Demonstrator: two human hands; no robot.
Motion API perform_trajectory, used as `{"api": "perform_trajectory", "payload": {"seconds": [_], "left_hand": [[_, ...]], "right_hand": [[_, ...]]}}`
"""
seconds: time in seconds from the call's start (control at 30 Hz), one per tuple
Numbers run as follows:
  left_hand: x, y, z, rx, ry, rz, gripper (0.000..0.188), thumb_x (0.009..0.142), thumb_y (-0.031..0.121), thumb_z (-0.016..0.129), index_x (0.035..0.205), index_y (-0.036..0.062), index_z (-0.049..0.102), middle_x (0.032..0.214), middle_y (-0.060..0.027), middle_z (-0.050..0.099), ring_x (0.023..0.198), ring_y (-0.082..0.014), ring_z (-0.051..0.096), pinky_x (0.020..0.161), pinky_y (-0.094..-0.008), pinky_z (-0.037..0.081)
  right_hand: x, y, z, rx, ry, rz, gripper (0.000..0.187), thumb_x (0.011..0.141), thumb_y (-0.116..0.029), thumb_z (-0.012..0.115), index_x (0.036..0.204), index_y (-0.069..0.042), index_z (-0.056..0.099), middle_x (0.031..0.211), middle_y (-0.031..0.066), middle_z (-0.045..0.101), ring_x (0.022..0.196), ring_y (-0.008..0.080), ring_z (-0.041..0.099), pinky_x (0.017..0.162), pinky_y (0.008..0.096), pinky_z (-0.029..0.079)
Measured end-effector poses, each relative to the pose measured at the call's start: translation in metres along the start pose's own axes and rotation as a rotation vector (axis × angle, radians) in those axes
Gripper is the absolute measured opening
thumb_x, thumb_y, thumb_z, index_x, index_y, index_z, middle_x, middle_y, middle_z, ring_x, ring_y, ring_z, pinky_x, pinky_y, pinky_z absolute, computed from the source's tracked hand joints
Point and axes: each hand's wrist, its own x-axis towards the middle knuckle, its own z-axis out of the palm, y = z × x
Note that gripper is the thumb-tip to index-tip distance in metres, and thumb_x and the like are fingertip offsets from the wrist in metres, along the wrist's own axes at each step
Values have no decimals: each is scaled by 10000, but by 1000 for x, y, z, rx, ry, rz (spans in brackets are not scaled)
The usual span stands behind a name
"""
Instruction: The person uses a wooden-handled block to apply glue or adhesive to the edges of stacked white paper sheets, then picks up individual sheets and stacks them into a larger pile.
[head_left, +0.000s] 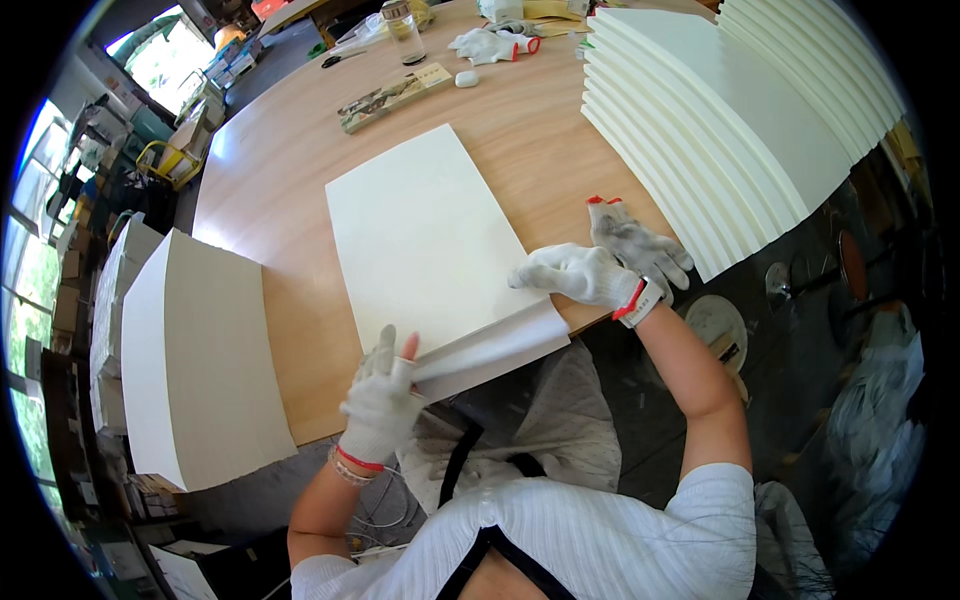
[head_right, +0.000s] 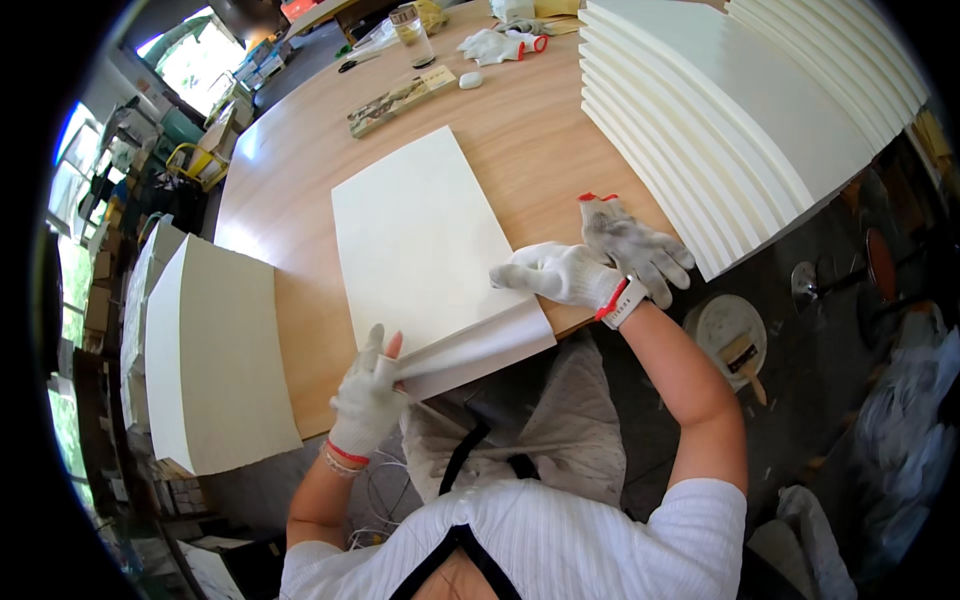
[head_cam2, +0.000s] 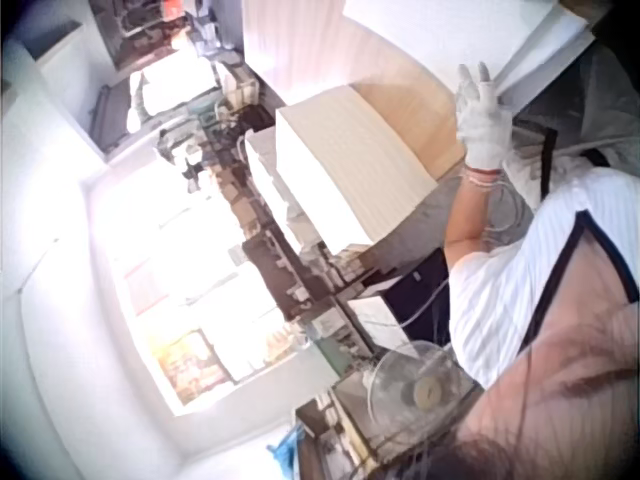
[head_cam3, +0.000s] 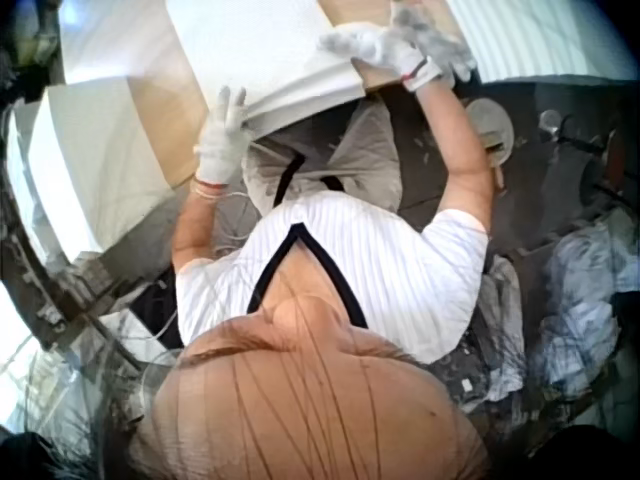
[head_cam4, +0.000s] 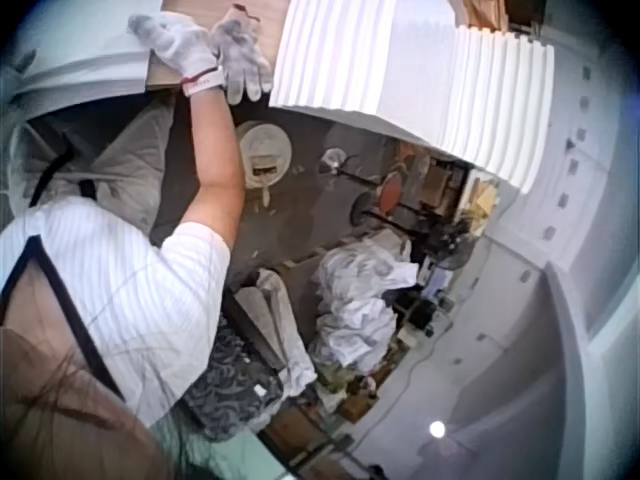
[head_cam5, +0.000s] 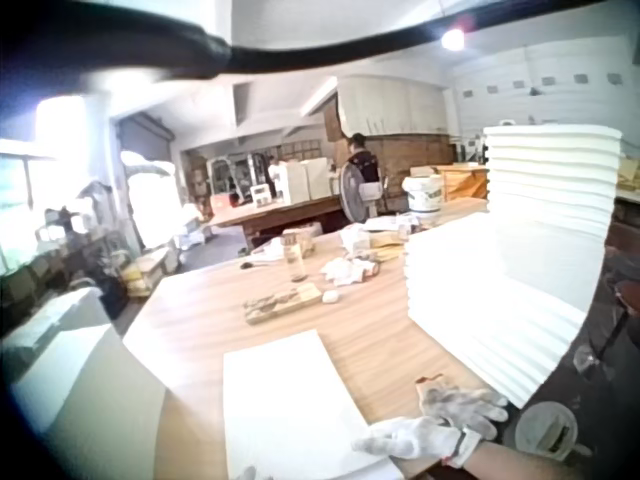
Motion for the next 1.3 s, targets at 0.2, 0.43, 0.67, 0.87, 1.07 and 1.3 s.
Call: {"api": "perform_trajectory", "payload": {"seconds": [0.2,0.43,0.67,0.87,1.07,1.3], "left_hand": [[21,-50,16,-599,-25,-464,121,803,124,704,770,8,701,733,-125,679,626,-185,624,594,-308,482],[31,-44,14,-526,-87,-600,177,799,179,727,768,7,701,600,-85,634,538,-127,580,532,-293,455],[31,-49,8,-363,-222,-526,336,775,209,749,1050,39,656,865,-136,659,691,-198,637,604,-337,489],[121,-24,-9,435,-352,379,932,735,190,745,1511,295,240,1583,-109,175,1429,-318,250,1165,-492,203],[160,3,-8,432,-816,602,911,758,122,702,1477,457,256,1600,-75,145,1447,-349,186,1177,-496,196],[171,-1,-15,429,-878,638,1019,618,223,837,1457,455,307,1606,-67,87,1436,-396,179,1143,-485,282]], "right_hand": [[5,-11,18,-354,134,105,423,826,-405,701,1080,-68,686,1111,117,678,1051,258,634,883,347,484],[9,-5,38,-420,358,19,272,795,-296,736,906,-51,702,929,124,691,870,308,660,748,401,514],[11,-15,39,-410,299,124,281,775,-288,751,919,-60,674,957,142,673,918,300,649,777,393,508],[18,1,28,-362,356,98,424,784,-284,735,1110,-80,557,1133,145,612,1035,311,603,850,387,489],[-36,8,-27,-778,858,-150,440,827,-161,614,1246,-70,512,1134,159,601,1090,365,538,915,448,445],[-6,-34,37,-588,258,-720,204,743,-117,659,944,-82,664,863,122,650,800,274,637,703,392,512]]}}
